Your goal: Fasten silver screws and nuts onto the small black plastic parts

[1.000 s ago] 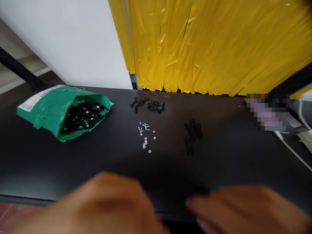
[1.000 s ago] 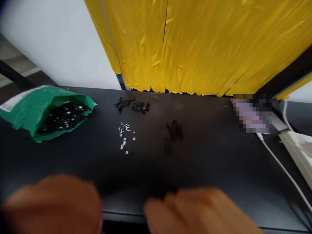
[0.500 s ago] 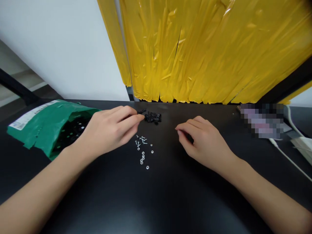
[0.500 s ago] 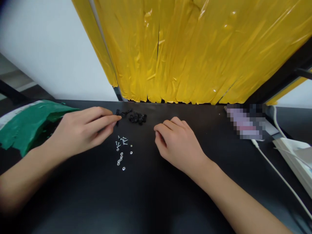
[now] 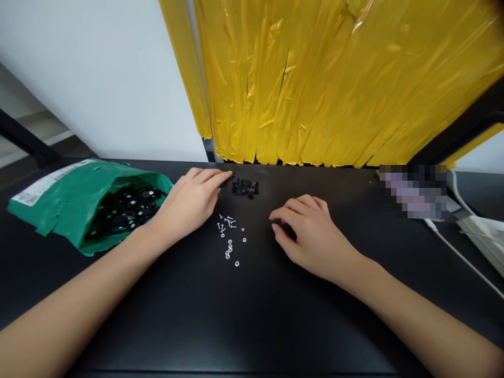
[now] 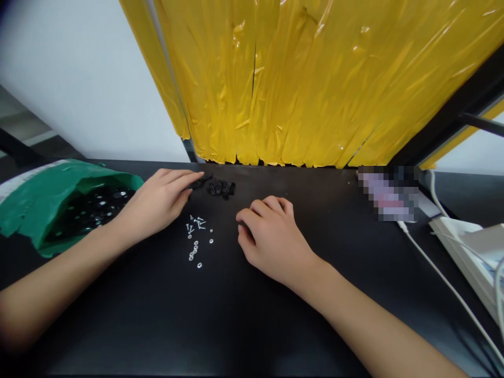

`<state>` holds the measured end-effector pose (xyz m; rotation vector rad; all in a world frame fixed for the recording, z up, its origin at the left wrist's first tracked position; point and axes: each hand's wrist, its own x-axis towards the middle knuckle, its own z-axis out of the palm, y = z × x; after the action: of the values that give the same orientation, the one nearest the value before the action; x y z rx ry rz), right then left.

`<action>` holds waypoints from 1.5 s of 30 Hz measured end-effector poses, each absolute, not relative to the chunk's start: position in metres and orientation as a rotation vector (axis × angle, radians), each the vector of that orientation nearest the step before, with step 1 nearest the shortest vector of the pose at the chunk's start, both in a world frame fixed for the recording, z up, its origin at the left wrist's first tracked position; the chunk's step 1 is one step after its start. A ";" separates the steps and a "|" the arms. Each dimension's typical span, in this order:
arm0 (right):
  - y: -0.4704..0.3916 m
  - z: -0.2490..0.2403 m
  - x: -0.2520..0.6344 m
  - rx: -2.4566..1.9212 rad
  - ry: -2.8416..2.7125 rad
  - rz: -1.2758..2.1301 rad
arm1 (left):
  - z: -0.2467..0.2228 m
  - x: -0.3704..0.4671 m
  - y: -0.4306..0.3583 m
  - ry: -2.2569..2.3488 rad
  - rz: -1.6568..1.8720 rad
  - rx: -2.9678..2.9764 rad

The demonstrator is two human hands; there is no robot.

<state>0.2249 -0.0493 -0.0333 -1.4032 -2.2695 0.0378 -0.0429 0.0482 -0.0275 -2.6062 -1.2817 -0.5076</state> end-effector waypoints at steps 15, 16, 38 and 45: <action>-0.057 -0.033 0.217 -1.386 -2.289 0.154 | -0.035 -0.027 0.062 -1.143 -0.414 -2.629; -0.058 -0.033 0.218 -1.391 -2.295 0.154 | -0.035 -0.028 0.062 -1.129 -0.417 -2.631; -0.064 -0.029 0.221 -1.414 -2.318 0.068 | -0.031 -0.026 0.052 -1.129 -0.587 -2.535; -0.061 -0.023 0.248 -1.574 -2.431 -0.083 | -0.025 -0.032 0.045 -0.751 -0.942 -2.296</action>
<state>0.2478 -0.0611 -0.0235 -1.5737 -2.4307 -0.0827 -0.0324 0.0447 -0.0255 -2.2959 -0.7509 -0.9421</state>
